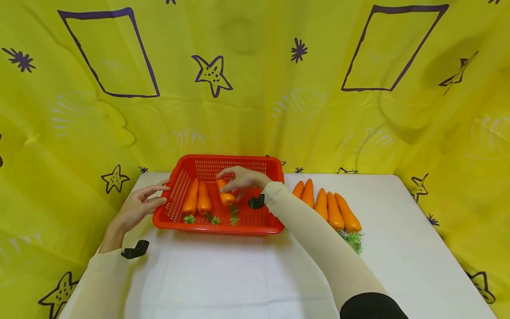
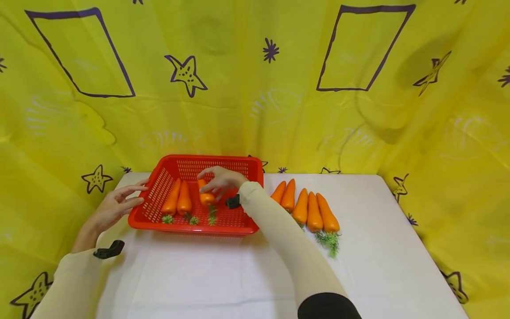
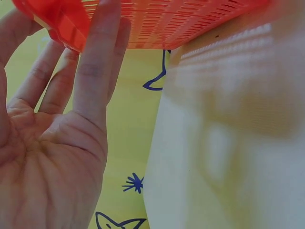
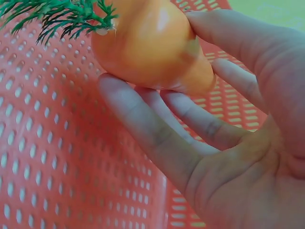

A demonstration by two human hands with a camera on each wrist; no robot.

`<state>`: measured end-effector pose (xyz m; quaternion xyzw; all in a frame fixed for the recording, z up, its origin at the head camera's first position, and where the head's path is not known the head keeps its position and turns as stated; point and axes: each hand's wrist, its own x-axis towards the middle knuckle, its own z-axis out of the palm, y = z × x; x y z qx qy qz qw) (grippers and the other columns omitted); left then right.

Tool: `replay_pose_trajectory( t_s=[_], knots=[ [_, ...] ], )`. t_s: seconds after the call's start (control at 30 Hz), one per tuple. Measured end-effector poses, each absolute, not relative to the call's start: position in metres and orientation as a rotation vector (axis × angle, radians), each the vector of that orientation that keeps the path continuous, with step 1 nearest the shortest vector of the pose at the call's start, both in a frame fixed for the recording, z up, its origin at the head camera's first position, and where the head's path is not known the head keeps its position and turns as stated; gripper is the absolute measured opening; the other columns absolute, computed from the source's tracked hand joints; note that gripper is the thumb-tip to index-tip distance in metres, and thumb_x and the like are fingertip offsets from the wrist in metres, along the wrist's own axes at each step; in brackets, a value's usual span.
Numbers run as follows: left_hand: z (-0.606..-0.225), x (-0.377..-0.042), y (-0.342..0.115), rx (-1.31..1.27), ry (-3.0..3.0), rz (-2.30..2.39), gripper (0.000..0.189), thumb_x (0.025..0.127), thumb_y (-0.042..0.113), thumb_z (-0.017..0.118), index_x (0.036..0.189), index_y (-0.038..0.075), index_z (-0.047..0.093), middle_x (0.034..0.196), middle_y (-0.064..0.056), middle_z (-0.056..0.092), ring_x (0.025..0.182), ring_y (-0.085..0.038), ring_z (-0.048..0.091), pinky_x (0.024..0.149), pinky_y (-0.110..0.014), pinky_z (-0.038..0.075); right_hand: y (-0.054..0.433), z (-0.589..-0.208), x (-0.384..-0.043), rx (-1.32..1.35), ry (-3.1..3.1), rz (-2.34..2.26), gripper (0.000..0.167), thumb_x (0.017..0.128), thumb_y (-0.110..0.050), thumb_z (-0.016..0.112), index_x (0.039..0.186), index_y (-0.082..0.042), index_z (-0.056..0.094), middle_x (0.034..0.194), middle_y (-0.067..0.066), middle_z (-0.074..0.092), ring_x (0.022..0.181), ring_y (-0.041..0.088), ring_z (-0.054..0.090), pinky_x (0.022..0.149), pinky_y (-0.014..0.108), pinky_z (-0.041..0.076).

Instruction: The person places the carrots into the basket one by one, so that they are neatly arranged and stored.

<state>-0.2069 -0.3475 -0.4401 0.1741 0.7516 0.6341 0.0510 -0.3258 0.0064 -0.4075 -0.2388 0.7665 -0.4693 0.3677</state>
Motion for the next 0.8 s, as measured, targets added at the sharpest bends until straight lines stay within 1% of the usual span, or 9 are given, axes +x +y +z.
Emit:
replay_pose_trajectory(
  t_s=[0.1,0.2,0.33,0.43,0.53,0.67,0.8],
  knots=[
    [-0.438,-0.208,-0.347,0.522,2.325,1.895,0.036,0.102,0.001,0.061,0.136,-0.010,0.056,0.163,-0.005,0.039,0.121,-0.004,0.063,0.088,-0.028,0.058,0.000,-0.414,-0.327,-0.584,1.973,-1.196,0.062,0.094,-0.015,0.077,0.150,-0.011,0.052,0.120,0.013,0.064,0.090,0.026,0.069,0.074,0.044,0.063],
    [-0.436,-0.208,-0.347,0.522,2.343,1.876,0.037,0.102,0.001,0.062,0.136,-0.011,0.056,0.163,-0.008,0.039,0.119,-0.005,0.065,0.086,-0.029,0.059,-0.006,-0.420,-0.326,-0.561,1.966,-1.196,0.060,0.094,-0.015,0.077,0.148,-0.011,0.053,0.114,0.013,0.066,0.082,0.025,0.068,0.071,0.042,0.063],
    [-0.435,-0.208,-0.348,0.530,2.349,1.874,0.036,0.101,0.001,0.062,0.135,-0.011,0.056,0.162,-0.006,0.041,0.118,-0.006,0.065,0.085,-0.029,0.060,-0.012,-0.426,-0.323,-0.544,1.958,-1.197,0.056,0.094,-0.015,0.077,0.145,-0.009,0.054,0.101,0.015,0.070,0.073,0.025,0.068,0.068,0.041,0.063],
    [-0.436,-0.208,-0.347,0.536,2.339,1.886,0.035,0.101,0.000,0.062,0.134,-0.011,0.057,0.161,-0.005,0.043,0.118,-0.006,0.065,0.086,-0.028,0.059,-0.017,-0.429,-0.319,-0.538,1.969,-1.193,0.055,0.094,-0.015,0.077,0.143,-0.010,0.055,0.100,0.015,0.068,0.071,0.025,0.069,0.067,0.041,0.063],
    [-0.436,-0.207,-0.347,0.536,2.335,1.896,0.035,0.101,-0.001,0.062,0.134,-0.011,0.057,0.161,-0.006,0.042,0.118,-0.005,0.065,0.087,-0.027,0.058,-0.022,-0.431,-0.317,-0.534,1.977,-1.196,0.055,0.094,-0.015,0.078,0.143,-0.011,0.055,0.106,0.015,0.064,0.071,0.026,0.069,0.067,0.042,0.063],
    [-0.435,-0.206,-0.346,0.529,2.344,1.898,0.036,0.101,0.000,0.062,0.134,-0.012,0.057,0.162,-0.007,0.042,0.118,-0.005,0.065,0.087,-0.027,0.058,-0.027,-0.431,-0.316,-0.529,1.980,-1.200,0.056,0.093,-0.014,0.078,0.144,-0.012,0.055,0.119,0.013,0.058,0.075,0.025,0.069,0.069,0.042,0.063],
    [-0.436,-0.206,-0.346,0.515,2.363,1.889,0.036,0.101,0.001,0.063,0.135,-0.011,0.057,0.161,-0.006,0.042,0.117,-0.004,0.065,0.086,-0.027,0.059,-0.030,-0.431,-0.316,-0.512,1.973,-1.207,0.059,0.093,-0.011,0.078,0.146,-0.012,0.054,0.128,0.014,0.055,0.080,0.023,0.066,0.070,0.043,0.063]
  ],
)
